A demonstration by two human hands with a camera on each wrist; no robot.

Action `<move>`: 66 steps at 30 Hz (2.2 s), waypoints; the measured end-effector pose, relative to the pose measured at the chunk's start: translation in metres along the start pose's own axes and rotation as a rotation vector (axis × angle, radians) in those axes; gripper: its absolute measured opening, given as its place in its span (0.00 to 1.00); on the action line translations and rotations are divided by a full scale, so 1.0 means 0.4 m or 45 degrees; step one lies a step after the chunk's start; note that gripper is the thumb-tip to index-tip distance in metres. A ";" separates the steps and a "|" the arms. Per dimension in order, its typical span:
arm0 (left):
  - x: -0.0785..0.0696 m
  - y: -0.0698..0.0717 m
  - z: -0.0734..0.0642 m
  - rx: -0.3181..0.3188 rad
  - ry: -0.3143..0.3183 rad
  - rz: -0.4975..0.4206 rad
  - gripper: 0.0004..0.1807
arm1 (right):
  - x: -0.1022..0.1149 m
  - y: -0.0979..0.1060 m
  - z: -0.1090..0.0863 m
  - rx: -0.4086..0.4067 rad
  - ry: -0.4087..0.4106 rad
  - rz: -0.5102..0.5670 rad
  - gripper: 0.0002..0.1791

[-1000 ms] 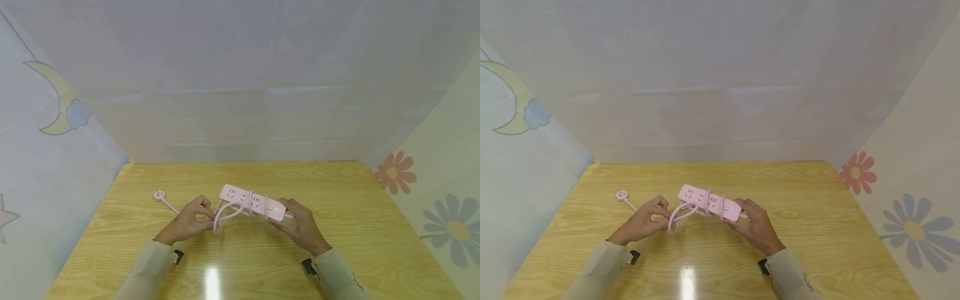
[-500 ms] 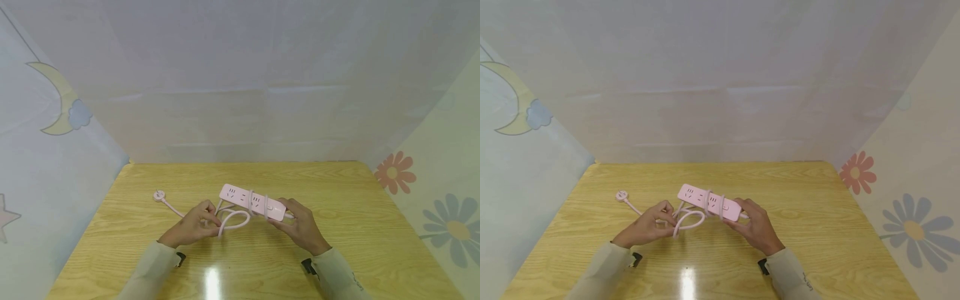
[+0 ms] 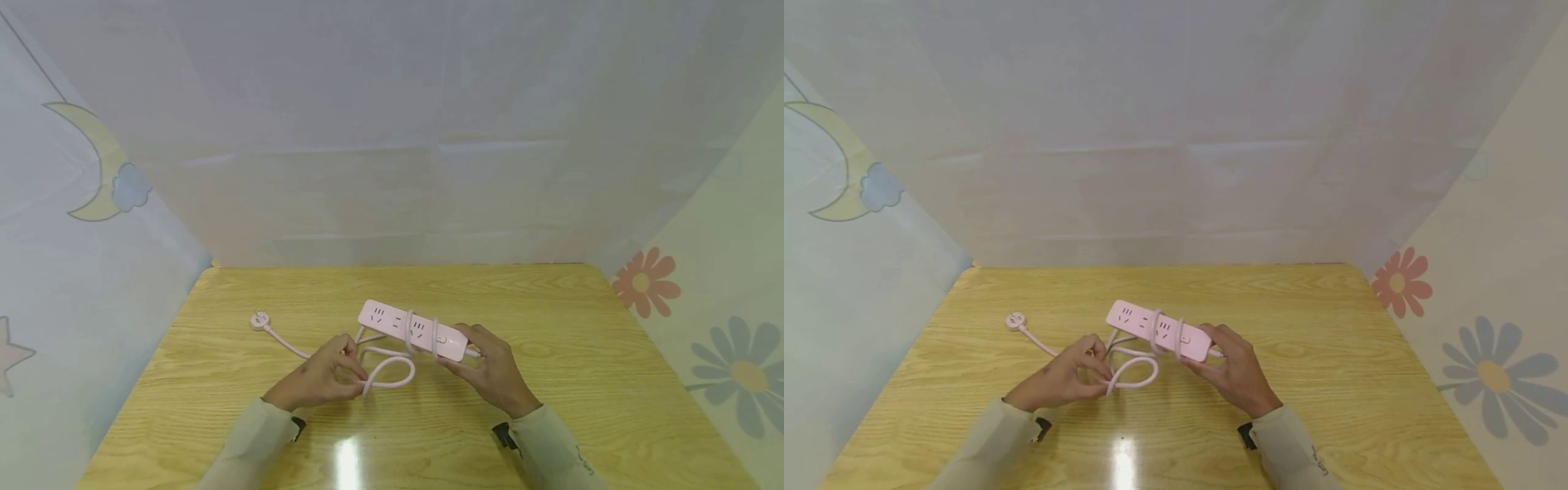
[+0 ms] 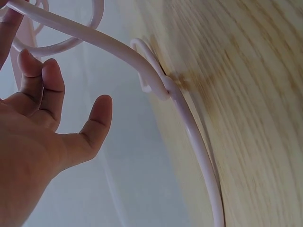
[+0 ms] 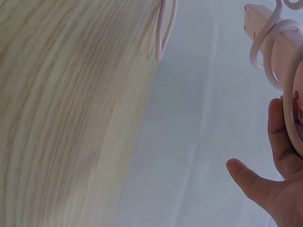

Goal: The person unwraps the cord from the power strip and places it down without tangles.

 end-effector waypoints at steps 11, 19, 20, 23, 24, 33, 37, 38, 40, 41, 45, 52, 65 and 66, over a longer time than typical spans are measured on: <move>-0.006 -0.025 0.006 0.052 0.026 0.139 0.05 | 0.001 0.003 0.002 0.035 -0.052 0.006 0.31; -0.004 -0.033 0.006 0.048 0.037 0.208 0.06 | 0.004 0.005 0.003 0.023 -0.022 0.002 0.31; -0.003 -0.035 0.006 0.049 0.039 0.218 0.06 | 0.003 0.005 0.003 0.027 -0.024 0.005 0.31; 0.001 -0.038 0.005 0.053 0.040 0.238 0.07 | 0.000 0.005 0.002 0.037 -0.031 0.016 0.30; 0.001 -0.039 0.004 0.056 0.041 0.241 0.08 | 0.000 0.005 0.002 0.038 -0.027 0.018 0.30; 0.003 -0.036 0.004 0.044 0.039 0.245 0.07 | 0.009 0.003 0.004 0.032 0.003 0.029 0.32; -0.004 -0.018 0.010 -0.054 0.001 0.281 0.04 | 0.013 -0.001 0.005 0.036 0.016 0.043 0.32; -0.006 -0.012 0.011 -0.091 -0.009 0.293 0.05 | 0.013 -0.001 0.006 0.039 0.014 0.047 0.32; -0.007 -0.001 0.011 -0.158 -0.010 0.313 0.05 | 0.013 -0.002 0.005 0.045 0.007 0.052 0.31; -0.007 0.003 0.011 -0.184 -0.016 0.310 0.06 | 0.012 -0.002 0.005 0.050 0.001 0.055 0.31; -0.007 0.010 0.010 -0.246 -0.004 0.283 0.11 | 0.010 -0.002 0.004 0.060 -0.014 0.061 0.30; -0.003 0.009 0.009 -0.270 0.041 0.322 0.15 | 0.011 -0.001 0.004 0.059 -0.007 0.062 0.30; 0.011 0.003 0.011 -0.298 0.057 0.411 0.08 | 0.015 0.002 0.002 0.039 -0.006 0.071 0.30; 0.010 0.003 0.011 -0.304 0.053 0.417 0.07 | 0.016 0.003 0.002 0.035 0.002 0.071 0.30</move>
Point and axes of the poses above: each hand's wrist, its own z-axis towards the middle knuckle, its own y-axis out of the back of the hand, x = y × z, the point moved 8 cm from there along z, towards the middle knuckle, and after that the axes turned 2 degrees about -z, right-handed, at the moved point
